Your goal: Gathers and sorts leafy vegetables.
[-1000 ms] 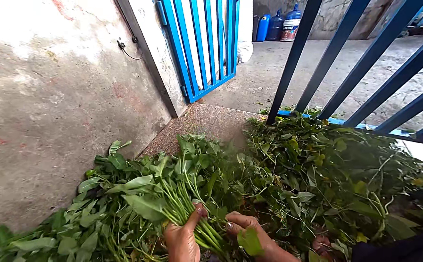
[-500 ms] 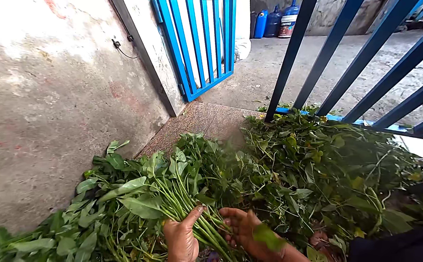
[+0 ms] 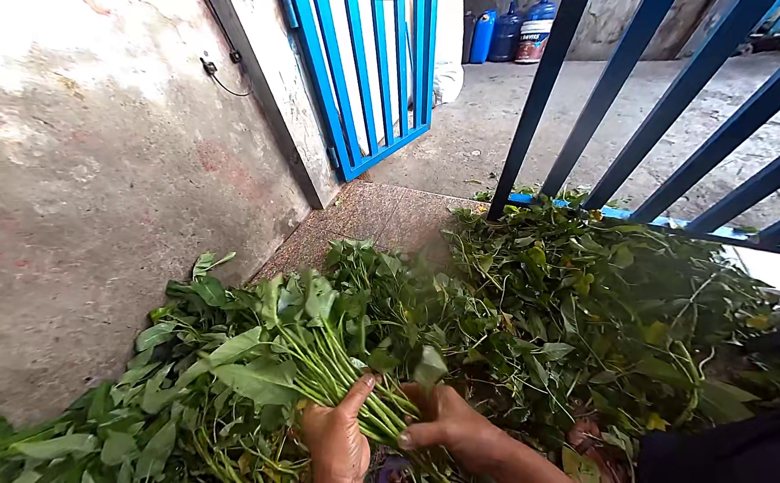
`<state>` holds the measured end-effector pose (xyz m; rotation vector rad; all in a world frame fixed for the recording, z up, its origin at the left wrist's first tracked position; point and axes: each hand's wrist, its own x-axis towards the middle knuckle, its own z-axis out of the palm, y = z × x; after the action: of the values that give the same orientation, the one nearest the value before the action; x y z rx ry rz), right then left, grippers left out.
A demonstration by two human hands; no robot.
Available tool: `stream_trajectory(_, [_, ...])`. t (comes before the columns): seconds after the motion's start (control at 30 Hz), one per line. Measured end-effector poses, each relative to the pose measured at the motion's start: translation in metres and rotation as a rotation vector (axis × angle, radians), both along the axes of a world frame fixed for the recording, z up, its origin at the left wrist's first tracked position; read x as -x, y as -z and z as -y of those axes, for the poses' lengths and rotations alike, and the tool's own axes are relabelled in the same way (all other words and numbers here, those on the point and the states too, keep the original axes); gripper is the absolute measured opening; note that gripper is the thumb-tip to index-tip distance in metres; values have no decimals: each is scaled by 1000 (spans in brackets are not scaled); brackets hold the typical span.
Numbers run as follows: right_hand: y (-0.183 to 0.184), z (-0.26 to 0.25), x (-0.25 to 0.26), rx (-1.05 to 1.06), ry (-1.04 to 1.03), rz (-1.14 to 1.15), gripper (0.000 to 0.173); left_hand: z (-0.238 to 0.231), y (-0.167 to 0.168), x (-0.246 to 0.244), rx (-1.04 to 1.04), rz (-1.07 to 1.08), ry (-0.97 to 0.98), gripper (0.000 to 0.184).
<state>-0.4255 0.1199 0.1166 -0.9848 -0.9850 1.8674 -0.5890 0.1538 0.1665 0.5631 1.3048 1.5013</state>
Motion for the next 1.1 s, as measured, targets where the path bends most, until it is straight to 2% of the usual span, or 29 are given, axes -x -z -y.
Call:
stream_trajectory(0.07, [-11,-8,16,-33,135,156,45,2,2,-5,-20,-21,40,36])
stream_trajectory(0.17, [-18,-14,26,-65,364,126,13,-2,3,-4,-33,-20,9,35])
stream_trajectory(0.2, [-20,-15,26,-44,423,93,8,-3,1,-3,-18,-21,-10,34])
stream_trajectory(0.3, [-22,-16,22,15,519,-83,16,-4,1,1,24,20,-16,32])
stream_trajectory(0.47, [-16,-12,12,-114,415,-427,32,-10,1,8,122,59,-70,30])
stream_trajectory(0.57, [-14,-3,2,-12,422,-419,43,-18,-2,18,114,43,-182,28])
stream_trajectory(0.67, [-5,12,-31,151,470,-160,36,-24,-10,34,75,27,-285,30])
stream_trajectory(0.73, [4,20,-43,136,490,-5,20,-22,-12,32,70,27,-288,31])
stream_trajectory(0.77, [3,24,-43,65,492,72,11,-19,-10,26,74,31,-276,31])
stream_trajectory(0.83, [-2,30,-33,-145,434,203,26,-15,-8,17,74,33,-248,31])
stream_trajectory(0.9, [-6,27,-22,-315,363,436,29,-17,-11,15,62,37,-241,29])
stream_trajectory(1.0, [-4,18,-18,-313,220,976,24,-18,-17,21,20,47,-282,28])
stream_trajectory(1.1, [-1,19,-35,-208,-73,1347,28,-19,-21,36,-33,29,-363,25])
